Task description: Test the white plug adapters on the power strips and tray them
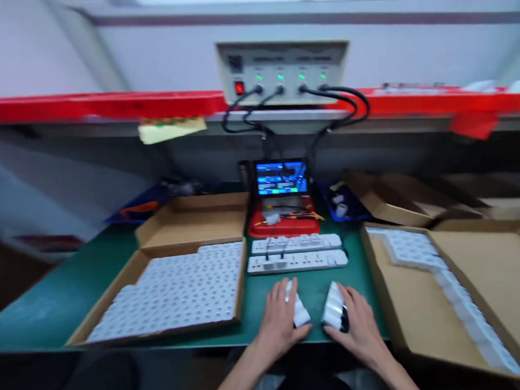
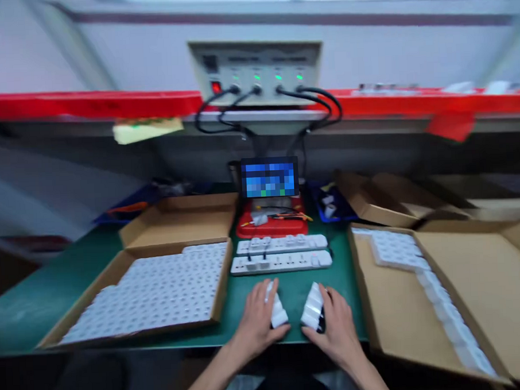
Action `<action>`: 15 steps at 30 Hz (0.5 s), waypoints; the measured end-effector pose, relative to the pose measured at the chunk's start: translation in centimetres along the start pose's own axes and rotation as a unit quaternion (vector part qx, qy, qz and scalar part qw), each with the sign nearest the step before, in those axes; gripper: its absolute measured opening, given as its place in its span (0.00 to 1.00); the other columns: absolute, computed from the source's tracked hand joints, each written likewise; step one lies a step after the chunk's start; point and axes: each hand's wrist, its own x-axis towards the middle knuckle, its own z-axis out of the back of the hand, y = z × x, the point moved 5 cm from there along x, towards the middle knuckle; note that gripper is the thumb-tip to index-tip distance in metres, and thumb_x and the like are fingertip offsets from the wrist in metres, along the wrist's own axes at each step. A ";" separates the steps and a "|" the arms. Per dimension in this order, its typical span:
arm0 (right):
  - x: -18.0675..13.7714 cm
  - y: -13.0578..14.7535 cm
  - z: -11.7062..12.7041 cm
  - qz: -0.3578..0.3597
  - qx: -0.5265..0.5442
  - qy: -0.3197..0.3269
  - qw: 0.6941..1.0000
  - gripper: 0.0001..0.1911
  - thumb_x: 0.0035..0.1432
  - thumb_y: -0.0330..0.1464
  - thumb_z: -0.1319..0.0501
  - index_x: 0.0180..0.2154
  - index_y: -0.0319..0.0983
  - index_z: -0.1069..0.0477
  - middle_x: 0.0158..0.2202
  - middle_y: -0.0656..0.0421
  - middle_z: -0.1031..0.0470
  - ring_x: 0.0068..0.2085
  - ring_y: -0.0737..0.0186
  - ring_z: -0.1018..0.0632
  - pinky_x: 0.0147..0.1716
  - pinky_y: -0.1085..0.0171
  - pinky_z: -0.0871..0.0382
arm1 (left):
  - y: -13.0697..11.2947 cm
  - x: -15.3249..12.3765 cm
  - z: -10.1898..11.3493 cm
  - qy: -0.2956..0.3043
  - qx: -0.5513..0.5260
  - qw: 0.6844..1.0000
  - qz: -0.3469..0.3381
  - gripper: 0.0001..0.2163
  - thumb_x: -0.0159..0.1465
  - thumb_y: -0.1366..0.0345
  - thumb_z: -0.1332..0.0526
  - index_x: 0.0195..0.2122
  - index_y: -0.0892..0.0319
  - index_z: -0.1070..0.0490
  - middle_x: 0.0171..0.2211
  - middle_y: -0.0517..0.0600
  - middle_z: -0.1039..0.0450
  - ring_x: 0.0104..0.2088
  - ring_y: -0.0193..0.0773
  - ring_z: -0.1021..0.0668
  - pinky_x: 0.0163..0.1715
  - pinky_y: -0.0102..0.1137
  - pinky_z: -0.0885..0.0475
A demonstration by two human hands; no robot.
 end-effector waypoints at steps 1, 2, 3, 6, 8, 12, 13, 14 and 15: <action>0.0 0.3 0.0 -0.006 -0.008 0.025 1.000 0.57 0.56 0.47 0.27 0.78 0.47 0.53 0.73 0.39 0.40 0.71 0.25 0.33 0.66 0.31 0.33 | -0.1 0.0 -0.3 -0.014 0.017 1.000 -0.002 0.50 0.62 0.50 0.28 0.80 0.61 0.51 0.77 0.70 0.46 0.74 0.70 0.39 0.72 0.63 0.40; 0.1 0.6 0.0 -0.006 -0.011 0.043 0.999 0.57 0.56 0.46 0.27 0.78 0.45 0.52 0.75 0.38 0.43 0.73 0.26 0.36 0.68 0.32 0.35 | -0.3 -0.1 -0.6 -0.027 0.035 0.999 -0.004 0.49 0.63 0.50 0.29 0.80 0.61 0.50 0.76 0.70 0.43 0.73 0.69 0.37 0.71 0.62 0.39; 0.4 1.1 0.1 0.000 -0.011 0.059 0.998 0.55 0.58 0.46 0.28 0.78 0.43 0.51 0.75 0.38 0.44 0.73 0.27 0.36 0.69 0.33 0.36 | -0.5 -0.1 -0.8 -0.037 0.052 0.998 -0.005 0.48 0.64 0.51 0.29 0.79 0.62 0.49 0.74 0.70 0.41 0.72 0.69 0.35 0.70 0.61 0.37; 1.5 2.4 1.2 0.024 0.000 0.086 0.996 0.50 0.59 0.42 0.29 0.76 0.41 0.46 0.72 0.37 0.38 0.70 0.30 0.32 0.69 0.36 0.34 | -0.9 0.1 -1.1 -0.043 0.084 0.995 -0.022 0.45 0.64 0.52 0.30 0.78 0.62 0.46 0.70 0.69 0.36 0.68 0.67 0.31 0.67 0.59 0.32; 2.2 3.1 2.7 0.030 0.012 0.086 0.996 0.49 0.58 0.42 0.29 0.76 0.41 0.43 0.70 0.38 0.35 0.68 0.30 0.30 0.68 0.36 0.32 | -1.1 0.5 -0.7 -0.046 0.085 0.994 -0.042 0.46 0.63 0.51 0.30 0.78 0.62 0.45 0.69 0.69 0.35 0.66 0.67 0.29 0.65 0.58 0.31; 2.6 4.2 6.1 0.040 0.058 -0.015 0.997 0.51 0.61 0.41 0.31 0.78 0.44 0.51 0.72 0.40 0.41 0.71 0.31 0.33 0.68 0.39 0.31 | -1.5 0.3 0.9 -0.130 0.069 0.986 -0.079 0.48 0.66 0.49 0.32 0.80 0.61 0.55 0.72 0.70 0.40 0.69 0.67 0.33 0.67 0.59 0.33; 2.4 4.4 6.4 0.040 0.064 -0.052 0.996 0.51 0.62 0.41 0.32 0.79 0.45 0.54 0.74 0.40 0.43 0.72 0.31 0.35 0.69 0.39 0.32 | -1.6 0.0 1.0 -0.156 0.065 0.982 -0.083 0.49 0.68 0.49 0.33 0.81 0.61 0.58 0.73 0.71 0.42 0.70 0.67 0.34 0.68 0.58 0.34; 2.1 4.4 6.2 0.040 0.066 -0.080 0.994 0.51 0.63 0.40 0.32 0.79 0.45 0.55 0.75 0.40 0.46 0.73 0.31 0.36 0.70 0.38 0.33 | -1.6 -0.2 0.8 -0.172 0.064 0.980 -0.081 0.48 0.69 0.49 0.33 0.81 0.62 0.59 0.73 0.71 0.43 0.71 0.67 0.35 0.69 0.58 0.34; 1.9 4.4 5.7 0.042 0.062 -0.089 0.993 0.51 0.63 0.39 0.32 0.79 0.44 0.54 0.75 0.39 0.46 0.73 0.29 0.36 0.69 0.37 0.33 | -1.5 -0.4 0.4 -0.174 0.065 0.980 -0.072 0.48 0.69 0.49 0.33 0.81 0.62 0.57 0.73 0.71 0.42 0.71 0.67 0.35 0.68 0.58 0.34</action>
